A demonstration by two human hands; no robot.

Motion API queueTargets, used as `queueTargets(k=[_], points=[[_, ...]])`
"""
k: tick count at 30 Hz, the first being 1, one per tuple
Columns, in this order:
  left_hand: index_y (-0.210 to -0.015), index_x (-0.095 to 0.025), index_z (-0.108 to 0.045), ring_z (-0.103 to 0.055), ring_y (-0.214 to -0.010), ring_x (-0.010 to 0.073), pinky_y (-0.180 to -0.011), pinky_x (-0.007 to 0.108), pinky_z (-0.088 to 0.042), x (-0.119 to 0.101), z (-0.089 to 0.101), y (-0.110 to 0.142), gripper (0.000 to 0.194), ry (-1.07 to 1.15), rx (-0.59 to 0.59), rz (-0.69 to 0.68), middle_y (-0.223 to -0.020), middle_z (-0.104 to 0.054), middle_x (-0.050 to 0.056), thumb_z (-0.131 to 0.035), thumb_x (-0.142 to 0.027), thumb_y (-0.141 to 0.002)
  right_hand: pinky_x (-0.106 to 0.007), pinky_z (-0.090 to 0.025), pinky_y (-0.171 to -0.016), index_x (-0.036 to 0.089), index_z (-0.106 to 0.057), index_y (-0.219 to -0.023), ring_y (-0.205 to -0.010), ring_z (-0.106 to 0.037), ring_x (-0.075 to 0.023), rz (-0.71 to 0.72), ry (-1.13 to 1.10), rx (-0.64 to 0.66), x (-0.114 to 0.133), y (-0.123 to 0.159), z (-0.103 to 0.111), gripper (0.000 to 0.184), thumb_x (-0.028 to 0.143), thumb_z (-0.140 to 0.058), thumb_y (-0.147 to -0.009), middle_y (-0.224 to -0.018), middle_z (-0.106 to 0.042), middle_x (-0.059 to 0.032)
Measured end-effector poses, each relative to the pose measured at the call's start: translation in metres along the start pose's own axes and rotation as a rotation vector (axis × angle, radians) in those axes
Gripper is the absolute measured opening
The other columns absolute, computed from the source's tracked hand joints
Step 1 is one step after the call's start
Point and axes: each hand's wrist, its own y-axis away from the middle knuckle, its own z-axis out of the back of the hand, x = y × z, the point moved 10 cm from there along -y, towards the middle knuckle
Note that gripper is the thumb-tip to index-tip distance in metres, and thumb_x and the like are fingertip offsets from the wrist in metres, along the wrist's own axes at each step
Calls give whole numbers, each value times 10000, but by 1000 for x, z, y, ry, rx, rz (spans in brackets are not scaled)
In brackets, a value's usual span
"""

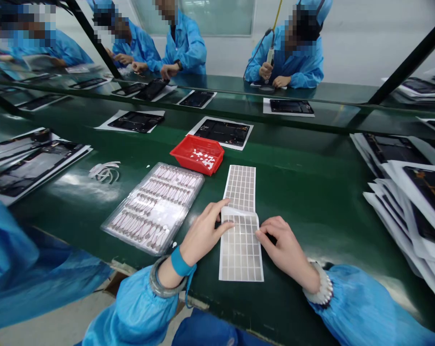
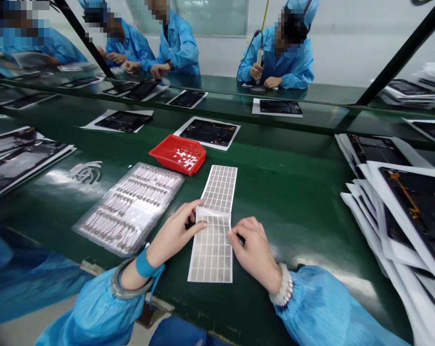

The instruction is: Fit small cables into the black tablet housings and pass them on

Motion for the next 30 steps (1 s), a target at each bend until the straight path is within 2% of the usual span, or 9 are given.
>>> queueTargets(k=[3,6,12,16,20,23,27,30], points=[[-1204,-241,-541,-543,-661,130,-656,260,-481,3,6,-1,325,117,-59,29,-876,-598,3,-544,-286,-883,-385,-412,-800,209,-601,-669,-835,-541,-194,-6,31,37,1,-4,-4,278,285,-492,-913,-785,-636,-30],[-1091,-238,-613,-558,-662,124,-641,246,-479,5,4,-1,244,185,-19,46,-947,-651,-2,-578,-283,-854,-388,-391,-810,209,-604,-674,-847,-538,-195,-39,0,59,0,-7,-6,260,286,-512,-904,-786,-639,-22],[-935,-220,-638,-618,-813,162,-705,259,-476,-2,-2,-1,127,163,48,-6,-920,-678,-4,-575,-309,-871,-401,-357,-812,208,-597,-675,-877,-531,-200,-61,-28,100,-1,-7,-8,259,293,-512,-904,-815,-643,-16],[-820,-211,-652,-582,-799,169,-767,300,-436,-9,0,-1,186,119,61,-67,-808,-665,-3,-546,-338,-904,-394,-354,-814,211,-590,-671,-878,-531,-196,-61,-48,107,-2,-6,-7,262,302,-513,-905,-818,-642,-8],[-818,-211,-686,-508,-736,167,-745,329,-397,-16,6,-1,240,-28,18,-145,-744,-583,9,-530,-359,-925,-390,-351,-818,210,-591,-667,-883,-530,-195,-54,-37,109,-1,-5,-7,271,308,-512,-906,-819,-638,-9],[-832,-219,-703,-486,-797,185,-749,337,-386,-18,10,0,244,-91,-32,-186,-793,-517,25,-531,-365,-923,-383,-351,-809,211,-597,-672,-886,-531,-195,-53,-22,108,0,-5,-7,273,318,-511,-909,-822,-638,-14],[-779,-207,-685,-471,-963,215,-843,359,-366,-21,11,1,251,-111,-45,-218,-982,-535,44,-523,-324,-930,-369,-355,-791,216,-603,-675,-876,-537,-190,-37,7,100,3,-5,-7,268,312,-516,-909,-813,-639,-8],[-915,-217,-664,-479,-984,210,-829,345,-363,-21,7,1,126,-103,-9,-189,-1013,-575,32,-582,-312,-899,-368,-362,-780,215,-605,-671,-866,-539,-192,-26,23,97,3,-5,-7,271,308,-517,-909,-804,-642,-15]])
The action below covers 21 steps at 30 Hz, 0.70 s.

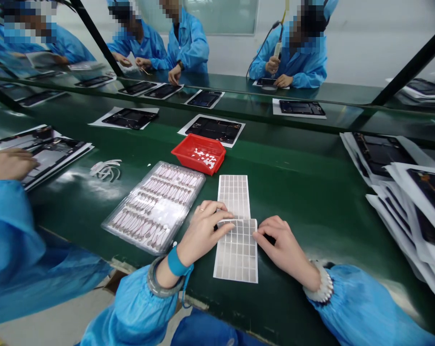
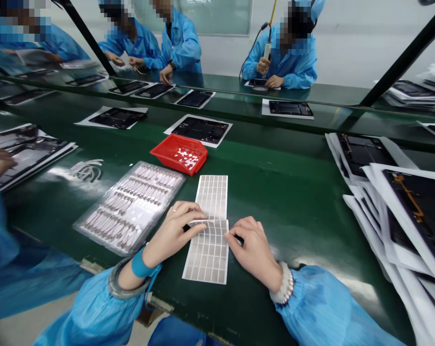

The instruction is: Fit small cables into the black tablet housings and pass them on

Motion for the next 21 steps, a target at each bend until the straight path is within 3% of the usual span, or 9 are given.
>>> queueTargets(k=[5,17,21], points=[[-766,-206,-635,-526,-869,164,-793,333,-313,-4,-5,-1,138,16,44,0,-799,-642,-31,-633,-293,-873,-370,-366,-788,218,-612,-678,-868,-547,-190,9,12,-5,0,1,0,266,317,-522,-908,-815,-650,-16],[-739,-194,-634,-532,-856,163,-790,341,-285,-10,-11,-1,254,-39,128,-68,-801,-656,-21,-534,-320,-936,-369,-376,-774,216,-605,-687,-861,-546,-199,40,53,10,2,4,-3,280,338,-505,-918,-817,-648,-25],[-847,-208,-642,-543,-895,181,-819,354,-318,-15,1,1,238,-125,23,-140,-869,-655,7,-464,-316,-962,-326,-433,-764,230,-611,-753,-818,-574,-168,88,65,-50,-4,-7,8,275,347,-451,-944,-826,-651,-13]])
